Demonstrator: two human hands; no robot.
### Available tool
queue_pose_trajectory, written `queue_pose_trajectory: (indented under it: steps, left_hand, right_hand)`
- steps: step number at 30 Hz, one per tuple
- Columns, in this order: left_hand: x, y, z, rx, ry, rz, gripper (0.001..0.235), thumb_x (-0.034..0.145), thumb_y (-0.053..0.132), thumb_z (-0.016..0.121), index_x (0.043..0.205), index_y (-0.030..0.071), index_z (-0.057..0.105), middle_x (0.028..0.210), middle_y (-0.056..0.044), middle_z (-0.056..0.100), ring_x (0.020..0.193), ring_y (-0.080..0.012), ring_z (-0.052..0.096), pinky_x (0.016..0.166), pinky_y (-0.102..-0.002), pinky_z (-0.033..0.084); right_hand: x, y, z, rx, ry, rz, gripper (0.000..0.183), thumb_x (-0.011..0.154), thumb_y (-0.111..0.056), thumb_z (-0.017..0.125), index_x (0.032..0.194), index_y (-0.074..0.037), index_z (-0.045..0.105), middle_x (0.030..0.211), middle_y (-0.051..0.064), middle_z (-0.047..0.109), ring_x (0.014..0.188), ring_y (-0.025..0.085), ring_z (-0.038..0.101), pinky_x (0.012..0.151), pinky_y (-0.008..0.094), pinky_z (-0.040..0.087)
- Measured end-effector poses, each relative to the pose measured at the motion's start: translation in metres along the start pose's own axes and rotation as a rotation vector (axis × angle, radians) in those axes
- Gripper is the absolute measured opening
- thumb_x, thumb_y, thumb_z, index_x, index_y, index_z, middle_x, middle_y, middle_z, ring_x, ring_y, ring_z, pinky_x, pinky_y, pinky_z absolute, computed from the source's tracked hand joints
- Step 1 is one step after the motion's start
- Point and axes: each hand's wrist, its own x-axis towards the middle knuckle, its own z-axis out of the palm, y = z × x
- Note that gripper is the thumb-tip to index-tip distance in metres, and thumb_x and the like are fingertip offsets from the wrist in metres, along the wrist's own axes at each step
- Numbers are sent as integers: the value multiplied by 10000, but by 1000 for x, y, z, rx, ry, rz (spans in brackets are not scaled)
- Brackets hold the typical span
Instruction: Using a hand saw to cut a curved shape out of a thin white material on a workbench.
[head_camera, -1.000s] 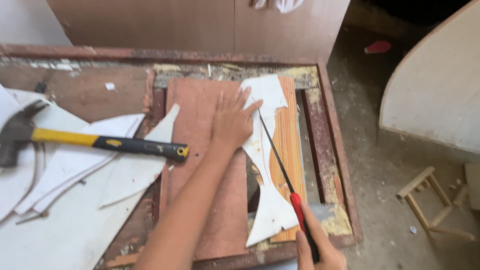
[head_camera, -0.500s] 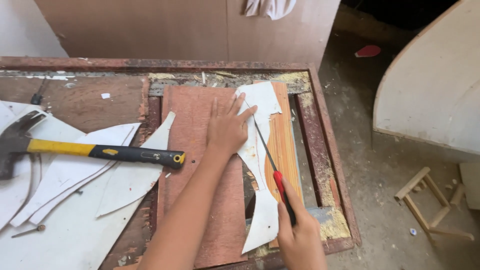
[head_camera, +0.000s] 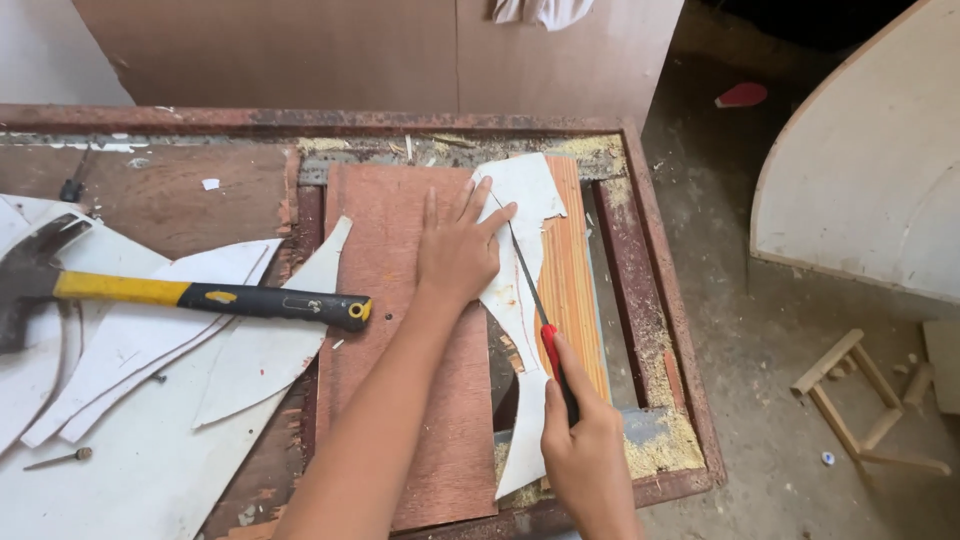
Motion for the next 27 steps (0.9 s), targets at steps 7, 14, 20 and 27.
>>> queue_pose_trajectory:
  steps: [7,14,20,27]
  left_hand:
    - [-3,7,-16,49,-83,-46,520,986,299,389,1488,425,438,1681,-33,233,1555,-224,173,1198,-712,18]
    - [-1,3,-10,34,-68,-11,513,1013,312,359,1511,426,406,1685,-46,205,1557,-234,150,1186,-737,54]
    - [-4,0,-2,-19,28,3,495,985,282,420,1458,401,506,1657,-64,297,1542,-262,217,1188,-731,4]
    - [3,1,-10,-6,24,-17,513,965,265,415,1453,388,513,1656,-58,301,1544,-259,210,1181,-741,16]
  right_hand:
    - [-5,-8,-5,3,-5,26,579,962,-144,487,1520,-297,478,1514,-9,608,386,104,208,354,270,295]
    - [-75,48,-19,-63,174,213,529,911,-209,598,1427,-309,662,1163,-91,650,784,55,633,653,196,424]
    - [-41,16,-5,-116,328,57,447,906,-210,629,1335,-288,724,1008,-92,866,414,64,460,441,218,368]
    - [10,-12,10,41,0,-13,553,960,-138,481,1504,-236,511,1527,20,592,918,174,522,808,299,454]
